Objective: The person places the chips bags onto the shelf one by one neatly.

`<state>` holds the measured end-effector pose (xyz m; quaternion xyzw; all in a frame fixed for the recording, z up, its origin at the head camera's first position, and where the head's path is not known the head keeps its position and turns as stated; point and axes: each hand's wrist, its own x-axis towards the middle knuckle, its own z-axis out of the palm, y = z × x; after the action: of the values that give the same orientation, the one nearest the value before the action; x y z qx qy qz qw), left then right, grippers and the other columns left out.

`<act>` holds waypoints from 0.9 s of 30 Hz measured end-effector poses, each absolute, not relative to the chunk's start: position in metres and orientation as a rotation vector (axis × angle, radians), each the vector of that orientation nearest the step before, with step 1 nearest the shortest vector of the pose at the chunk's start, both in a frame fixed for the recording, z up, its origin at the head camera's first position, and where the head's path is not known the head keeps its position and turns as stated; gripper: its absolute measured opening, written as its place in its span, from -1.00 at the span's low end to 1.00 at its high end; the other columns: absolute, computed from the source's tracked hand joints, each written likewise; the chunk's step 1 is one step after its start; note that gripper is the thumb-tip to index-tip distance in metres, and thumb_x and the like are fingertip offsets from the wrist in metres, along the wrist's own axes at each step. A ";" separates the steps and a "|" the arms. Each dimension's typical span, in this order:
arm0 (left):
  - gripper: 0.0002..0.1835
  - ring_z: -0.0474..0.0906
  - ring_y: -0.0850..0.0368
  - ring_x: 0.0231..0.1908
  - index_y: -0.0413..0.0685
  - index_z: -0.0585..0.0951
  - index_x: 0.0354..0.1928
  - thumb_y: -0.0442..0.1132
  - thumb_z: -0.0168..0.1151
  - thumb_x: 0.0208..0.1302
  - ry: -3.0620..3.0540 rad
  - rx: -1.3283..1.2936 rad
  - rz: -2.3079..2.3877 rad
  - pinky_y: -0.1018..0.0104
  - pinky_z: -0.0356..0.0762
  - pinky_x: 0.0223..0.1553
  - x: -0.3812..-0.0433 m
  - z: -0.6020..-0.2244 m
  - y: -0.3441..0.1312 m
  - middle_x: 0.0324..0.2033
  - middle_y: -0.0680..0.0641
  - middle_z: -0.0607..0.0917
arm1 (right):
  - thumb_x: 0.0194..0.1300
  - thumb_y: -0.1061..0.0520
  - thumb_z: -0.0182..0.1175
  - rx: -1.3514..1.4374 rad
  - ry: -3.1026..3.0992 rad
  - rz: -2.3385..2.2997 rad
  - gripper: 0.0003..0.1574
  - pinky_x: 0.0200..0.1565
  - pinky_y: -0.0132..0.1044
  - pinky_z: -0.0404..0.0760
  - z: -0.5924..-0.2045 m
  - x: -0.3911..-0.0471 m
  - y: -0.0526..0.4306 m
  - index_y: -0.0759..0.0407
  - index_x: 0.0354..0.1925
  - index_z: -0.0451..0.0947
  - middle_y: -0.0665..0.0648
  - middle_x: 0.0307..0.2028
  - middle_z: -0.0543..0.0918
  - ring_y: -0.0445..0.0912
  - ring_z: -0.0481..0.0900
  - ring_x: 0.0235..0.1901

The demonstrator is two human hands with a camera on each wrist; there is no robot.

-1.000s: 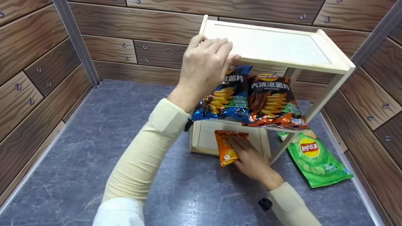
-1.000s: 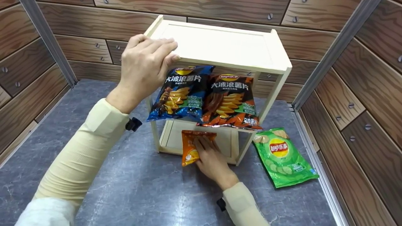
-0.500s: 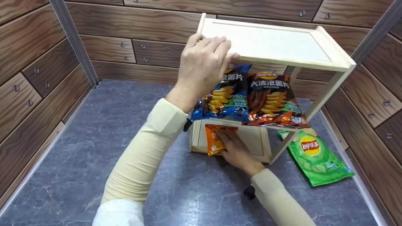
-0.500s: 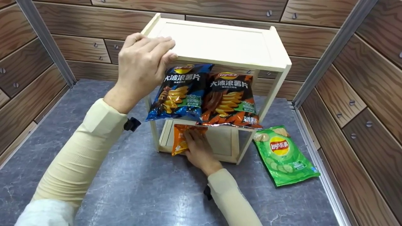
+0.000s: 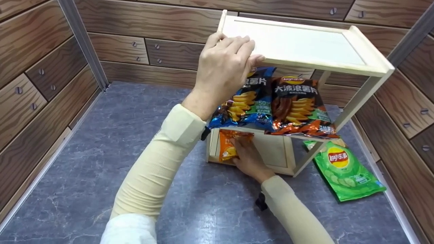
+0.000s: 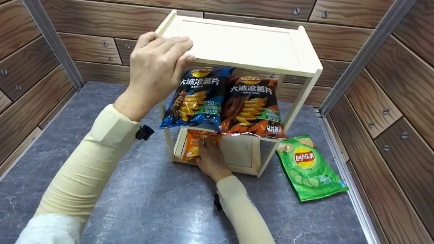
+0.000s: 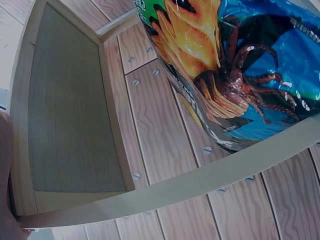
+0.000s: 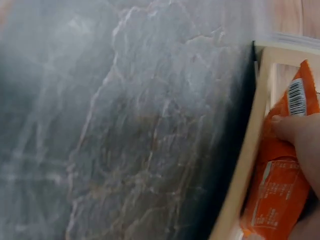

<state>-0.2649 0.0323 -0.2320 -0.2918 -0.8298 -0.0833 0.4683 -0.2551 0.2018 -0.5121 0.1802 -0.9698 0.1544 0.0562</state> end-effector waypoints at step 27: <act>-0.38 0.65 0.13 0.09 -0.01 0.63 0.07 0.19 -0.38 0.58 -2.030 -0.706 -0.209 0.20 0.37 0.26 -0.265 -0.232 0.033 0.10 0.01 0.71 | 0.32 -0.24 0.25 0.591 -2.979 0.584 0.14 0.51 0.22 -0.16 -0.528 -0.265 0.195 0.06 0.58 -0.12 0.19 0.59 -0.12 0.11 -0.17 0.58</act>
<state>-0.2650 0.0326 -0.2316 -0.2883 -0.8290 -0.0853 0.4716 -0.2652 0.1948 -0.5281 0.1912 -0.9629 0.1888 0.0244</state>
